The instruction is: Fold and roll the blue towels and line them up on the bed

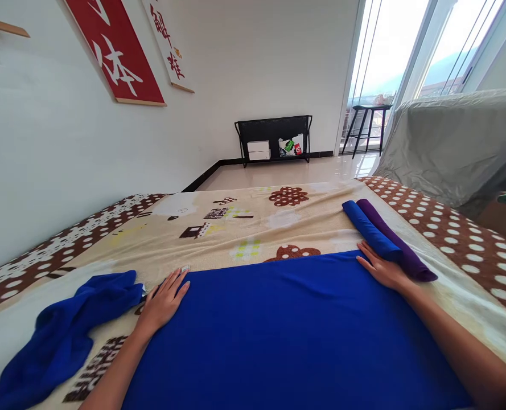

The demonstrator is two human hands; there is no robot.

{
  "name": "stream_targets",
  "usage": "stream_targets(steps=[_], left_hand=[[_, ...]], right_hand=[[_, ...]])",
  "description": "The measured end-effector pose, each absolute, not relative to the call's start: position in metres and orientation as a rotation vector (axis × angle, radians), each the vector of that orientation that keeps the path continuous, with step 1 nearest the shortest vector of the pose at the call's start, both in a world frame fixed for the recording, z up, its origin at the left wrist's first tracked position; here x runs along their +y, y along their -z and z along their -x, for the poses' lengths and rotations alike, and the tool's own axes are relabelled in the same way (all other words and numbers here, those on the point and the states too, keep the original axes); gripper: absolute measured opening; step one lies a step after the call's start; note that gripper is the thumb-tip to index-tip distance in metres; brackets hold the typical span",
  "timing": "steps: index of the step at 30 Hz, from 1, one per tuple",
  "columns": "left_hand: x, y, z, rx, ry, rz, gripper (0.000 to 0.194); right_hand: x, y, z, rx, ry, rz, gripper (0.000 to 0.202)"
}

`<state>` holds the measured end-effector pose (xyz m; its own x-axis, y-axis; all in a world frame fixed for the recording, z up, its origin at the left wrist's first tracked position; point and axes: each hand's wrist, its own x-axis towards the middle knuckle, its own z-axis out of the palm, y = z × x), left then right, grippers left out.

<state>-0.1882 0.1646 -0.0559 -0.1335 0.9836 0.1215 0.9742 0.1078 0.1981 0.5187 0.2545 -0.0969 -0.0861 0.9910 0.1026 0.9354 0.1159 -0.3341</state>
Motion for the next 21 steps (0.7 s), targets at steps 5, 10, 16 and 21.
stream_targets(steps=[5, 10, 16, 21], left_hand=[[0.175, 0.059, 0.205, 2.426, -0.458, -1.931, 0.057], [0.187, 0.058, 0.231, 2.591, -0.592, -1.766, 0.039], [0.200, 0.056, 0.252, 2.638, -0.591, -1.591, 0.031], [0.206, 0.066, 0.259, 2.631, -0.620, -1.593, 0.033]], right_hand=[[0.262, 0.103, -0.522, -1.952, -0.260, 2.000, 0.069], [0.268, 0.110, -0.527, -1.797, -0.248, 2.080, 0.053], [0.283, 0.120, -0.543, -1.757, -0.263, 2.066, 0.044], [0.295, 0.130, -0.557, -1.774, -0.277, 2.023, 0.051]])
